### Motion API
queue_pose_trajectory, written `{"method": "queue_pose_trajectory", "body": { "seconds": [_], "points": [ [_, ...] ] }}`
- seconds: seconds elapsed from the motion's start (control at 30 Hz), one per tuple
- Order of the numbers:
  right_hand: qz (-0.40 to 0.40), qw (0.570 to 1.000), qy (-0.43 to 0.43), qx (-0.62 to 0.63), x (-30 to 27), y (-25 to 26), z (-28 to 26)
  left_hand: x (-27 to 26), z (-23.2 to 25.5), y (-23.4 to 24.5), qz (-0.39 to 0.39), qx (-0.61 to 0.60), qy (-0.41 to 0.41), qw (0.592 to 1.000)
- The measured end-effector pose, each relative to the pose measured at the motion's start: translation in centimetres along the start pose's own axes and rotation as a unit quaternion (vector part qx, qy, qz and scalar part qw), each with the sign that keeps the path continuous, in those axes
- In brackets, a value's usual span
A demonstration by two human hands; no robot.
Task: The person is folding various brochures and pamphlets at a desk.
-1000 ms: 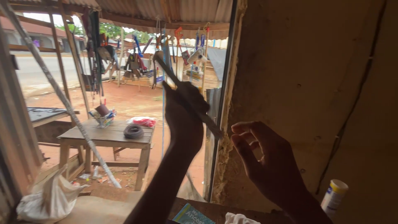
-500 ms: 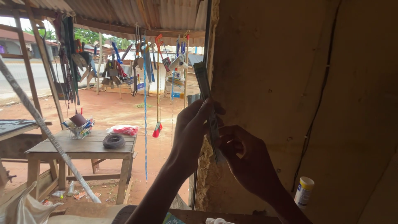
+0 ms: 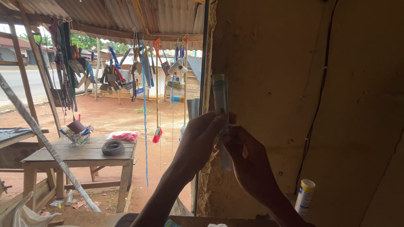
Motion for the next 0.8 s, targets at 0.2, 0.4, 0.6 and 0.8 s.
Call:
{"method": "queue_pose_trajectory", "body": {
  "seconds": [0.2, 0.4, 0.6, 0.8],
  "points": [
    [0.013, 0.999, -0.032, 0.021, 0.3, 0.8, 0.3, 0.3, 1.2, 0.8, 0.036, 0.003, -0.082, 0.996],
    [0.002, 0.999, 0.016, 0.032, 0.7, 1.3, 0.6, 0.5, 0.1, 1.3, 0.022, -0.042, -0.081, 0.996],
    [-0.016, 0.994, -0.03, 0.102, 0.8, 2.0, 0.9, 0.6, 0.1, 1.6, 0.01, -0.021, -0.048, 0.999],
    [-0.043, 0.985, -0.027, 0.167, 0.8, 2.0, 1.0, 0.4, 0.5, 1.8, -0.01, -0.051, -0.04, 0.998]
  ]
}}
Point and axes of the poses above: each hand's wrist, its own x-axis towards the middle knuckle, its own y-axis out of the back of the hand, z = x × y, the point moved 2 cm from there along x, towards the middle knuckle, and after that the axes turned 2 degrees about y, right-handed, at the moved point
